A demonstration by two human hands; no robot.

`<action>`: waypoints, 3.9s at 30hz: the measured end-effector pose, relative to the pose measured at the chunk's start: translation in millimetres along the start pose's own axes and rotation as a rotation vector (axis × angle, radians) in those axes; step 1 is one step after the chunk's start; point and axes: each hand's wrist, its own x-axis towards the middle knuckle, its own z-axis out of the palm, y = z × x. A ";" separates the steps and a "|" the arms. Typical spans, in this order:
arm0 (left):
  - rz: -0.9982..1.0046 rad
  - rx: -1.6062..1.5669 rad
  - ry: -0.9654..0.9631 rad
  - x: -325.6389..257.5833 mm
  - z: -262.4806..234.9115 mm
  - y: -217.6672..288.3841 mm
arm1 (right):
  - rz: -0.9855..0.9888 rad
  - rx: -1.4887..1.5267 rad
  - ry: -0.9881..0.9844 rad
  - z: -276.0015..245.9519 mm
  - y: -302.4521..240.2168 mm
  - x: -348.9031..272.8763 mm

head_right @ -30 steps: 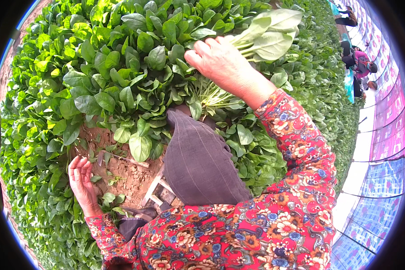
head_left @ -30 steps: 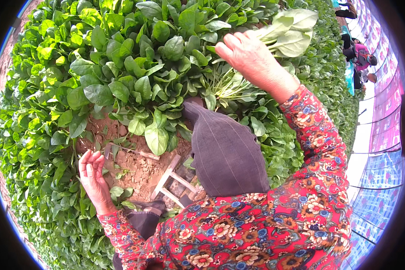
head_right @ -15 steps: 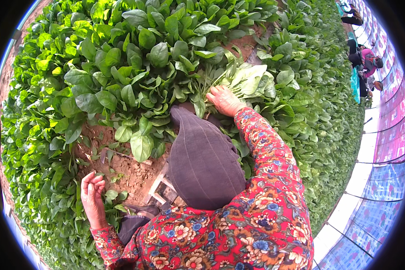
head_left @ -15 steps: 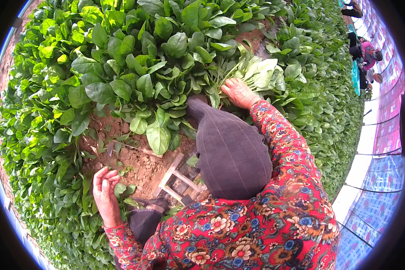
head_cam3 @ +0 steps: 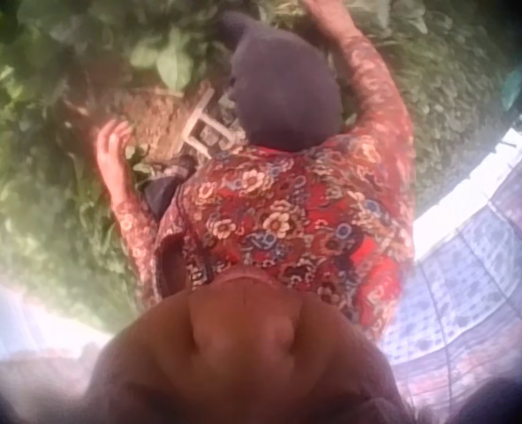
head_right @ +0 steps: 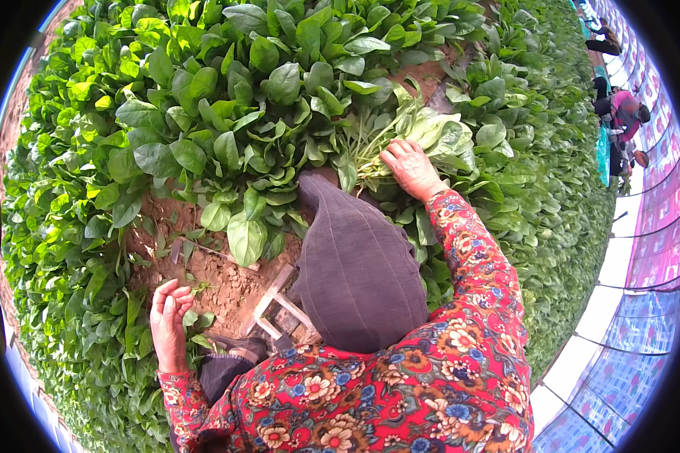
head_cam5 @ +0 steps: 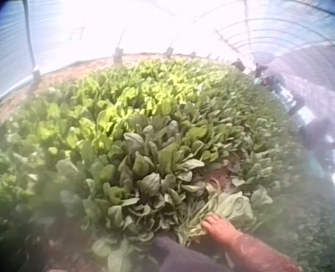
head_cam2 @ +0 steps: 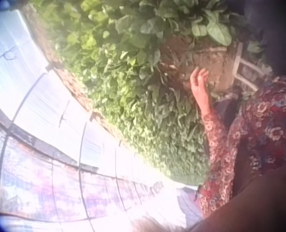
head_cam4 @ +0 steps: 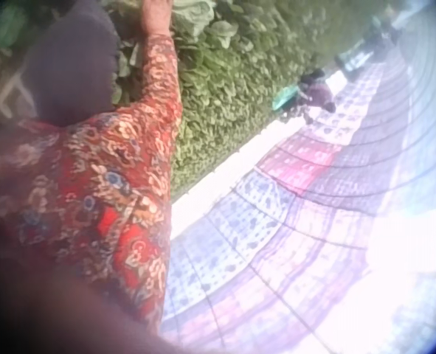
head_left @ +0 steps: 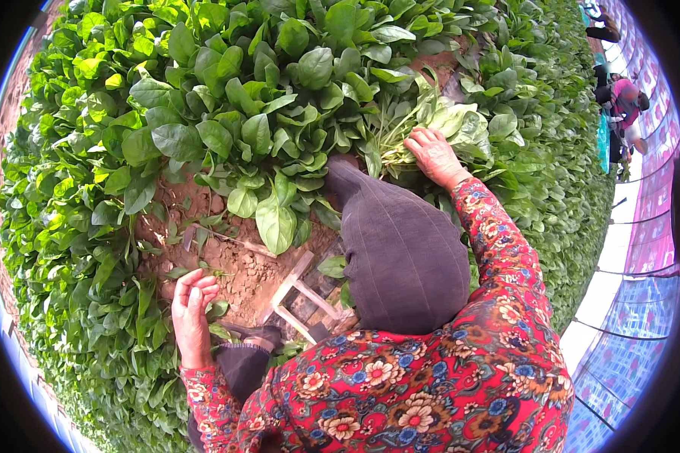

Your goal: The person walks through a greenhouse and then squats to harvest leafy green vegetables. They use a small sickle to cut the plants at the base and gather them into bunches by hand.

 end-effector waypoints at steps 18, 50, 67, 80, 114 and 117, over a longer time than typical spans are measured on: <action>0.042 0.568 -0.053 18.6 -20.0 -94.0 | 0.032 -0.023 -0.161 38.6 -17.3 12.2; -0.043 1.836 0.311 160.7 -228.3 -152.2 | -0.239 0.441 -0.358 110.7 -387.6 124.6; -0.353 2.148 0.394 139.0 -250.2 -163.1 | -0.436 0.829 -0.133 93.2 -502.4 177.3; -0.221 2.084 0.297 128.9 -259.0 -167.6 | -0.417 0.788 -0.214 85.5 -542.0 194.3; -0.446 2.057 0.470 111.3 -301.4 -167.2 | -0.405 0.868 -0.433 68.0 -619.6 238.8; -0.402 2.054 0.451 110.2 -303.9 -167.5 | -0.444 0.885 -0.421 85.6 -613.9 218.2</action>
